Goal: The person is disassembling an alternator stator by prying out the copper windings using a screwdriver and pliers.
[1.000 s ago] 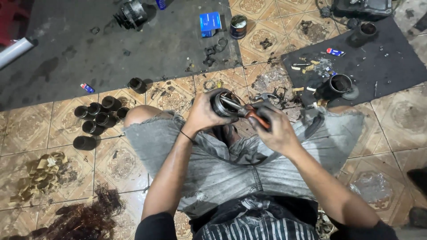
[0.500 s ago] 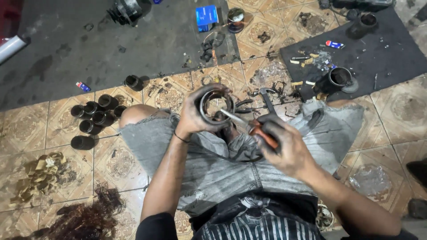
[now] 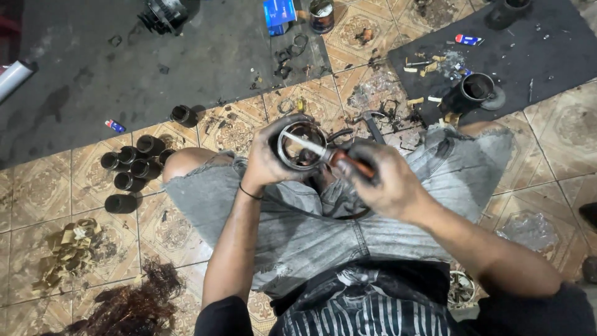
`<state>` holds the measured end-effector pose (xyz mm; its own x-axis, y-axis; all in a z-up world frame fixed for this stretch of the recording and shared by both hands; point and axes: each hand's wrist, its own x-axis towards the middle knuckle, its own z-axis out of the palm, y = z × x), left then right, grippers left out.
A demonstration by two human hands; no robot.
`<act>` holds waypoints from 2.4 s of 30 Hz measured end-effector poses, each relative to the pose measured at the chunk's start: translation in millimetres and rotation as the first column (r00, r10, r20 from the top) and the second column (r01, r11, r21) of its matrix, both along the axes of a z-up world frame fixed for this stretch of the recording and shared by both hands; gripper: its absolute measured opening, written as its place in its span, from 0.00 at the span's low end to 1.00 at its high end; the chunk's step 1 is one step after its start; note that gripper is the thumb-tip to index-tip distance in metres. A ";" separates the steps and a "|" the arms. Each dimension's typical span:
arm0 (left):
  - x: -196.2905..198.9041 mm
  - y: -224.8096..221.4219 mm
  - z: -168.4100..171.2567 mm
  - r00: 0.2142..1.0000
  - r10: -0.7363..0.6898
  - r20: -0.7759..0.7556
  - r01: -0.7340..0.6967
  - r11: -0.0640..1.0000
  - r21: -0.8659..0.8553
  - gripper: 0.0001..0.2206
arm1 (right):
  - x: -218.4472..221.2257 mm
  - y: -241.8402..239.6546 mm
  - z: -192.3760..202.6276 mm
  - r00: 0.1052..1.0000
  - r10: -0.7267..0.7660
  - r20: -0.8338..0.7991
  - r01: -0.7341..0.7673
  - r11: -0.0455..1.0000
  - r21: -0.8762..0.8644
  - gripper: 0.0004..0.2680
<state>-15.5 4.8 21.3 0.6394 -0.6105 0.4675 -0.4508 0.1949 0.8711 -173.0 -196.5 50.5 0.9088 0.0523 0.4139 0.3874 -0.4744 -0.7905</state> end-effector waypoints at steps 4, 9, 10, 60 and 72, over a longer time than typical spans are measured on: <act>4.0 -1.7 -7.8 0.996 0.060 0.068 -0.066 0.995 0.080 0.38 | -4.5 -5.1 -15.8 0.999 0.012 0.031 -0.018 0.977 0.211 0.03; 4.1 -3.7 -1.9 0.980 0.099 0.170 -0.125 0.981 0.148 0.35 | -4.0 -1.4 -13.4 0.978 0.072 -0.198 0.025 0.892 0.451 0.08; 3.1 -7.5 1.6 0.966 0.139 0.218 -0.174 0.973 0.152 0.34 | -5.3 -5.2 -24.0 0.971 0.030 -0.238 0.086 0.883 0.461 0.08; 16.1 -11.2 -44.1 0.741 0.515 0.431 -0.672 0.559 0.487 0.38 | 3.8 27.6 -141.2 0.953 -0.289 -0.094 0.303 0.933 0.194 0.09; 15.0 -16.8 -42.3 0.724 0.520 0.454 -0.689 0.576 0.439 0.39 | 3.8 41.2 -102.1 0.925 -0.356 -0.134 0.373 0.916 0.144 0.12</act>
<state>-0.5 -12.0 -21.0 0.8677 -0.3144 0.3850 -0.4899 -0.6712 0.5562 -169.2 -155.3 -51.6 0.8897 -0.3512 0.2916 0.1244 -0.4280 -0.8952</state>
